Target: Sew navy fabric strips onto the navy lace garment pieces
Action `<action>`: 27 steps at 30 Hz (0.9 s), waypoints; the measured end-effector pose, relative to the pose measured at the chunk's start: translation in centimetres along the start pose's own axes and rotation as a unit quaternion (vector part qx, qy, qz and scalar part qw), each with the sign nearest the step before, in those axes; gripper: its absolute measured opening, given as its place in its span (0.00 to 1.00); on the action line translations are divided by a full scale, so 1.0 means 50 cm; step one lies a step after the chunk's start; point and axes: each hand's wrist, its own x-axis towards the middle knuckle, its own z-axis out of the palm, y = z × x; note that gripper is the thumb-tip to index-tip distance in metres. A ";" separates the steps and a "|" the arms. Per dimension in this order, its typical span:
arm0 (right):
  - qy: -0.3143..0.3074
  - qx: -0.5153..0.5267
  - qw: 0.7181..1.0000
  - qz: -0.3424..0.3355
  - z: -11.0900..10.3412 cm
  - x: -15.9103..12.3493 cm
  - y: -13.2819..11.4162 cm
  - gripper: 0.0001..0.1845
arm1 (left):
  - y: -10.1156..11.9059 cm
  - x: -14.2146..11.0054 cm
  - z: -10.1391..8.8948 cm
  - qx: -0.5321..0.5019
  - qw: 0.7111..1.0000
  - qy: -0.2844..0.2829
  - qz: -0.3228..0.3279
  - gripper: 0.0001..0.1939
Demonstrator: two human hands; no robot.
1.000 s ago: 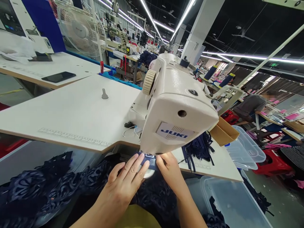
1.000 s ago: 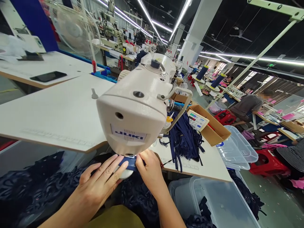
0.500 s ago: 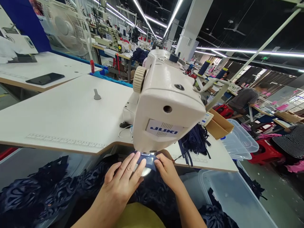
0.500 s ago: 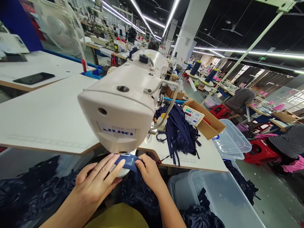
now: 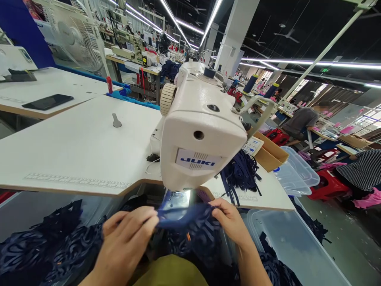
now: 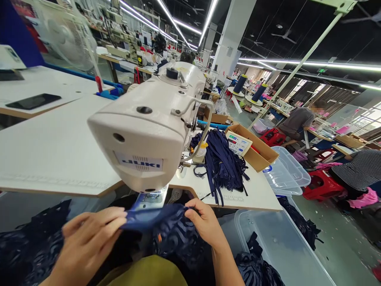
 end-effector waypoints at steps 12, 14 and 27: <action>0.120 -0.465 0.834 -0.273 0.148 0.091 -0.101 0.19 | -0.029 0.019 -0.020 0.134 0.979 -0.054 0.141 0.22; 0.117 -0.480 0.823 -0.279 0.147 0.089 -0.101 0.19 | -0.002 0.016 0.001 0.094 0.967 -0.099 0.217 0.24; 0.065 -0.209 0.972 -0.082 0.114 0.082 -0.093 0.09 | 0.023 0.007 0.027 0.082 0.977 -0.084 0.177 0.24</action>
